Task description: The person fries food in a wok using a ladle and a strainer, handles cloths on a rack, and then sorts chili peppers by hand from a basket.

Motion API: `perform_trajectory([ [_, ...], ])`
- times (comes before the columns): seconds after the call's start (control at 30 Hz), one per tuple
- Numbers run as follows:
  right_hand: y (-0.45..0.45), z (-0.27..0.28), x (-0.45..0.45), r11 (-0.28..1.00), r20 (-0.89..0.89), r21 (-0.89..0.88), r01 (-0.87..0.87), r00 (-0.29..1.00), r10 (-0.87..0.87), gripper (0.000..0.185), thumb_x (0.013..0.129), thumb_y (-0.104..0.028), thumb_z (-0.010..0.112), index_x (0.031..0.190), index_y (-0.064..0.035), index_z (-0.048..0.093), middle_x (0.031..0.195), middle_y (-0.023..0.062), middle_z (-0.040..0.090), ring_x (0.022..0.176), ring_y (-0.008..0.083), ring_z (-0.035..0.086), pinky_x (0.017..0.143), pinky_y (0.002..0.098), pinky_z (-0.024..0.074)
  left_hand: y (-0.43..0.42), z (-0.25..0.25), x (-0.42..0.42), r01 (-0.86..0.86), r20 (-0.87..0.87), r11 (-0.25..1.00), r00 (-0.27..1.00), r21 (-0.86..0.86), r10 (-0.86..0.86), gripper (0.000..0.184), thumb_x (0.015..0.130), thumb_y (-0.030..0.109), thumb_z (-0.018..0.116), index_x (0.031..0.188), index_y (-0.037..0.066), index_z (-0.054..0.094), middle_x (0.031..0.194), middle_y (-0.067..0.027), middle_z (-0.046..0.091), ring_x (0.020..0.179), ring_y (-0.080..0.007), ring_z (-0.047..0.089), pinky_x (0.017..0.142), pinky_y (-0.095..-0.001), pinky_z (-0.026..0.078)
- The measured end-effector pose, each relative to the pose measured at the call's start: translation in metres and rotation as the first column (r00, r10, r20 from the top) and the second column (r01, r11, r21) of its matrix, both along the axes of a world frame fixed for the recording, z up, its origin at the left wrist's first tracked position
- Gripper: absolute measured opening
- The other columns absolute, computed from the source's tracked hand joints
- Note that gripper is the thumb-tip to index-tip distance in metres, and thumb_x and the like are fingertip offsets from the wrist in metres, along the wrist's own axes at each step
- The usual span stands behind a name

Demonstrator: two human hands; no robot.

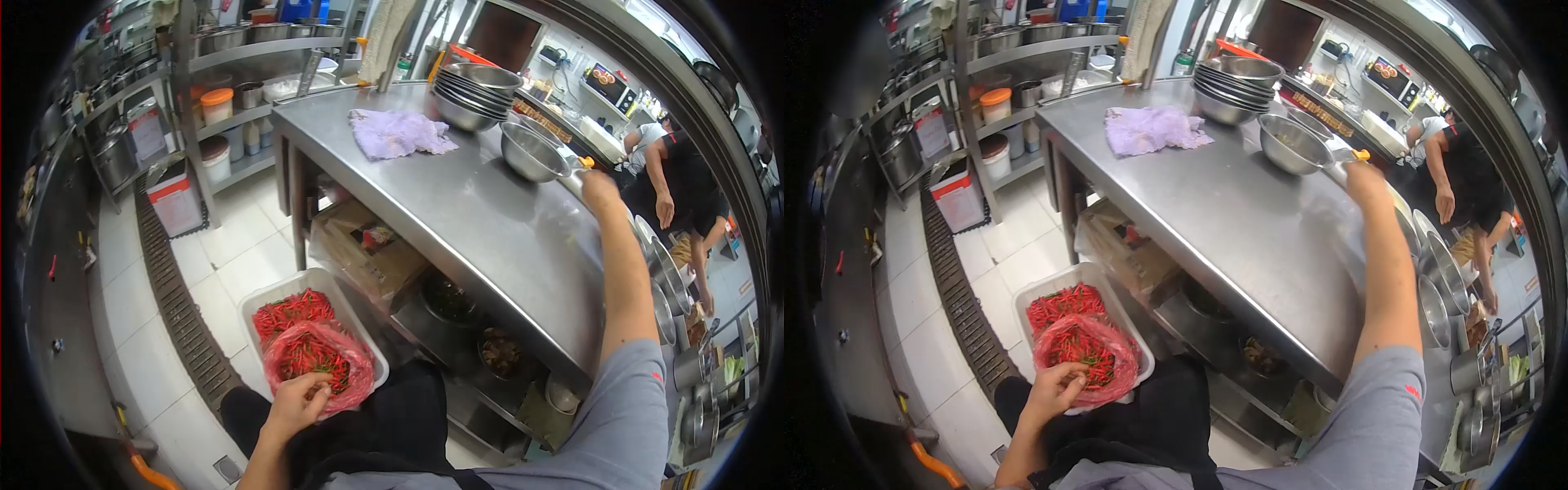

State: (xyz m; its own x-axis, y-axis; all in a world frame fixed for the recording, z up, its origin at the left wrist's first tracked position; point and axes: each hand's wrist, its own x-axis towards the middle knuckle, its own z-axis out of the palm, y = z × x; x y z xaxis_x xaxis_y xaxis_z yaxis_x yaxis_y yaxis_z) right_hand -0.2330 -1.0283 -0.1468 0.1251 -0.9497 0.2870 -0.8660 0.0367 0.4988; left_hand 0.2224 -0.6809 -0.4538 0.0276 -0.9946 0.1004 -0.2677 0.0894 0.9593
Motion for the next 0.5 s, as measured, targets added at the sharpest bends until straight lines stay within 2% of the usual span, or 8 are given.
perform_trajectory([
  [0.07,0.034,0.020,0.010,0.979,0.235,-0.201,0.026,0.972,0.023,0.027,0.084,-0.012,0.046,0.101,-0.0094,0.067,0.100,0.0203,0.065,0.096,0.0367,0.063,0.083,0.0466,0.0489,0.016,0.001,0.001,0.058,0.077,0.998,0.996,-0.039,-0.054,0.023,0.084,0.010,0.061,0.105,0.000,0.062,0.080,-0.0132,0.065,0.068,-0.0193,0.064,0.063,-0.0304,0.051],
  [0.13,0.006,0.034,-0.032,0.964,0.042,-0.263,-0.038,0.998,0.051,0.030,0.090,-0.019,0.042,0.102,-0.0050,0.066,0.099,0.0214,0.065,0.091,0.0362,0.064,0.082,0.0478,0.0479,0.032,0.004,0.002,0.110,0.219,0.993,0.971,-0.035,-0.100,0.021,0.083,0.013,0.060,0.100,0.002,0.062,0.073,-0.0162,0.061,0.064,-0.0269,0.062,0.060,-0.0347,0.049],
  [0.2,0.032,0.045,-0.002,0.865,-0.001,-0.444,-0.235,0.965,0.262,0.027,0.090,-0.021,0.048,0.098,-0.0036,0.067,0.093,0.0195,0.066,0.081,0.0317,0.065,0.074,0.0415,0.0497,0.045,0.015,0.009,0.203,0.400,0.975,0.889,0.087,-0.221,0.021,0.082,0.015,0.057,0.098,0.001,0.057,0.078,-0.0207,0.062,0.073,-0.0379,0.061,0.065,-0.0438,0.049],
  [0.23,0.056,0.053,0.025,0.823,0.087,-0.489,-0.288,0.923,0.374,0.025,0.090,-0.020,0.050,0.093,-0.0016,0.067,0.090,0.0192,0.066,0.076,0.0291,0.064,0.069,0.0376,0.0506,0.052,-0.004,0.020,0.225,0.467,0.970,0.850,0.094,-0.242,0.029,0.081,0.017,0.059,0.108,0.008,0.059,0.087,-0.0193,0.064,0.079,-0.0347,0.063,0.067,-0.0423,0.050],
  [0.37,0.164,0.078,0.150,0.754,0.495,-0.538,-0.378,0.582,0.645,0.028,0.090,-0.015,0.060,0.074,0.0065,0.067,0.078,0.0179,0.067,0.057,0.0186,0.063,0.050,0.0219,0.0545,0.045,0.023,0.057,0.099,0.656,0.983,0.733,0.155,-0.177,0.026,0.079,0.018,0.058,0.102,0.004,0.059,0.074,-0.0197,0.063,0.069,-0.0375,0.062,0.063,-0.0448,0.049],
  [0.4,0.154,0.089,0.152,0.541,0.118,-0.550,-0.636,0.582,0.805,0.026,0.090,-0.017,0.061,0.076,0.0047,0.069,0.080,0.0181,0.068,0.058,0.0186,0.064,0.048,0.0196,0.0534,0.047,0.038,0.059,0.025,0.701,0.994,0.707,0.108,-0.094,0.032,0.079,0.016,0.060,0.109,0.004,0.059,0.074,-0.0179,0.064,0.069,-0.0357,0.063,0.064,-0.0425,0.050],
  [0.43,0.143,0.097,0.152,0.301,-0.274,-0.440,-0.846,0.445,0.852,0.025,0.089,-0.018,0.061,0.079,0.0029,0.070,0.082,0.0183,0.069,0.059,0.0186,0.065,0.046,0.0173,0.0523,0.046,0.048,0.063,-0.019,0.711,0.996,0.702,0.091,-0.052,0.037,0.077,0.020,0.063,0.110,0.002,0.059,0.085,-0.0227,0.065,0.083,-0.0401,0.063,0.075,-0.0467,0.050],
  [0.5,0.207,0.058,0.206,0.355,0.037,-0.587,-0.727,0.414,0.910,0.024,0.090,-0.016,0.060,0.075,-0.0010,0.071,0.092,0.0148,0.070,0.059,0.0197,0.068,0.044,0.0147,0.0502,0.059,0.070,0.053,-0.055,0.627,0.995,0.773,-0.083,0.095,0.033,0.079,0.018,0.064,0.108,0.001,0.061,0.085,-0.0199,0.066,0.079,-0.0364,0.064,0.072,-0.0414,0.051],
])
